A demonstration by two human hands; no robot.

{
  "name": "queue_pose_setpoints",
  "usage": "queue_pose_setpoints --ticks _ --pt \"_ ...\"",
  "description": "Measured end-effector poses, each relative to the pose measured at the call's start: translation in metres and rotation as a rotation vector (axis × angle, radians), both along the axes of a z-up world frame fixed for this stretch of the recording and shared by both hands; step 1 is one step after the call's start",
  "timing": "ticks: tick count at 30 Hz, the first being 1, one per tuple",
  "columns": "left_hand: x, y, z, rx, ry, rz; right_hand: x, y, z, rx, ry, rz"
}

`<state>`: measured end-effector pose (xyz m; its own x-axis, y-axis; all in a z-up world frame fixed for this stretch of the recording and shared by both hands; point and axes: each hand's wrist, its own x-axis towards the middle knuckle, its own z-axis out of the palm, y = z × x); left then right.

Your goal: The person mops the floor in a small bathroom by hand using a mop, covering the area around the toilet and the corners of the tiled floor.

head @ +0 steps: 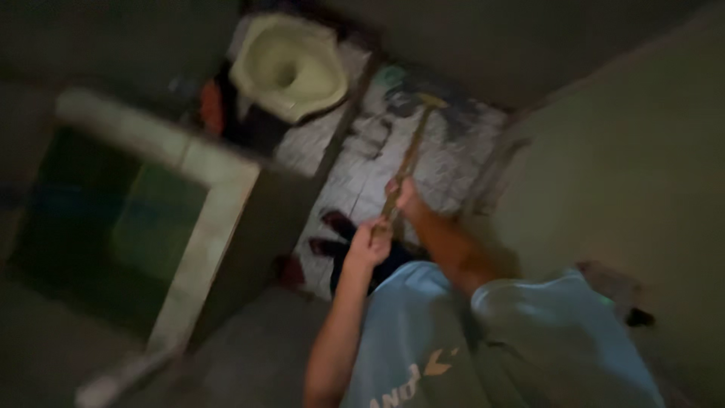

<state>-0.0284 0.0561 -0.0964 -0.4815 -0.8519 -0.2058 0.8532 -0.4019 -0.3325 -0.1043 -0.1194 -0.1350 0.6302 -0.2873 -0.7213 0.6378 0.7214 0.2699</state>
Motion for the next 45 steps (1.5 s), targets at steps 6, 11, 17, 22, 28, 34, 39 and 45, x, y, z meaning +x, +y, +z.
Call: queue_pose_setpoints --ticks 6,11,17,22,28,34,39,45 --pt "0.044 -0.024 0.061 0.404 0.071 -0.007 0.028 -0.015 0.023 -0.079 0.173 -0.019" --pt "0.057 -0.051 0.066 0.437 0.094 0.004 0.046 -0.028 0.024 -0.087 0.282 0.076" --pt "0.019 -0.063 0.017 0.323 -0.085 -0.029 0.011 -0.06 0.013 -0.122 0.219 0.16" --pt "0.003 -0.098 0.011 0.36 -0.204 0.019 0.004 -0.082 0.013 -0.367 0.293 0.297" --pt "0.015 -0.12 0.022 0.439 -0.205 0.016 0.005 -0.093 0.027 -0.325 0.511 0.306" --pt "0.018 -0.094 -0.002 0.369 -0.007 -0.112 0.008 -0.066 0.03 -0.363 0.665 0.316" --pt "0.038 -0.068 0.041 0.477 0.119 0.044 0.029 -0.036 0.025 -0.233 0.659 0.164" --pt "0.05 -0.047 0.121 0.404 0.069 0.198 0.048 -0.026 0.02 -0.187 0.684 0.21"
